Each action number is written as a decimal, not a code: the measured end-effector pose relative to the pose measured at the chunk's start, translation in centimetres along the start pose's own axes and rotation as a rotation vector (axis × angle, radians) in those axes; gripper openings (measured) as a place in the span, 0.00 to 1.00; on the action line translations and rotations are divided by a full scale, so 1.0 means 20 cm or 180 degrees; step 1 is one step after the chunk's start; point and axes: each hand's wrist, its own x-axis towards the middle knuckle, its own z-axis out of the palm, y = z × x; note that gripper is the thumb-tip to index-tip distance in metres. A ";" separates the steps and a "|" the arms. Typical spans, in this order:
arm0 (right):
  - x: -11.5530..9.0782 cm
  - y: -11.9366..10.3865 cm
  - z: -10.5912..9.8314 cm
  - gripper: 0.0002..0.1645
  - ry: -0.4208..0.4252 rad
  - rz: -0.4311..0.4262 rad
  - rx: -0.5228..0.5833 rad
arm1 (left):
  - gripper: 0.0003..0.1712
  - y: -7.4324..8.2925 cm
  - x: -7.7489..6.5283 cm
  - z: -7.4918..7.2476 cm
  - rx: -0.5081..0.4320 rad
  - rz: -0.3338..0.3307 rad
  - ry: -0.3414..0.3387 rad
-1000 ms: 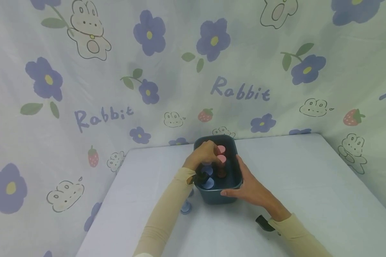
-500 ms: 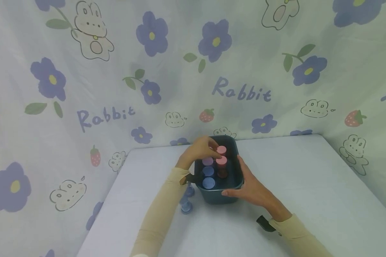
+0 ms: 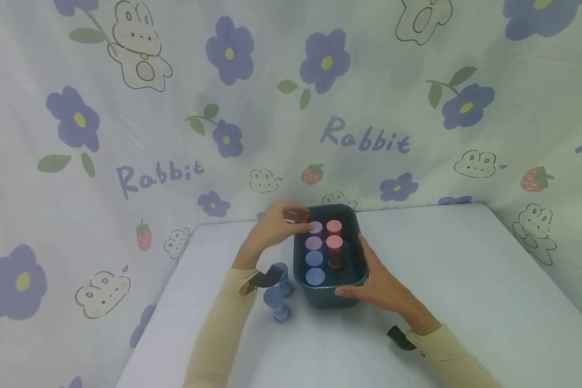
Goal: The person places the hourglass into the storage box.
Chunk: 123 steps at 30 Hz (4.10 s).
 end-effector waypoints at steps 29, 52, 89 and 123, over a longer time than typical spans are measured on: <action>0.00 -0.01 0.00 0.81 0.0039 -0.0015 0.0057 | 0.39 -0.48 -0.37 0.00 -0.0077 -0.0032 0.0392; 0.00 -0.01 0.00 0.81 0.0006 0.0036 0.0068 | 0.37 -0.66 -0.45 0.14 -0.0474 -0.0411 0.0219; 0.00 -0.01 0.00 0.81 0.0025 -0.0027 0.0044 | 0.31 -0.59 -0.44 0.09 -0.0366 -0.0468 0.0539; -0.01 -0.01 0.00 0.81 0.0018 0.0011 0.0063 | 0.27 -0.27 -0.36 -0.02 -0.0339 -0.0075 0.0858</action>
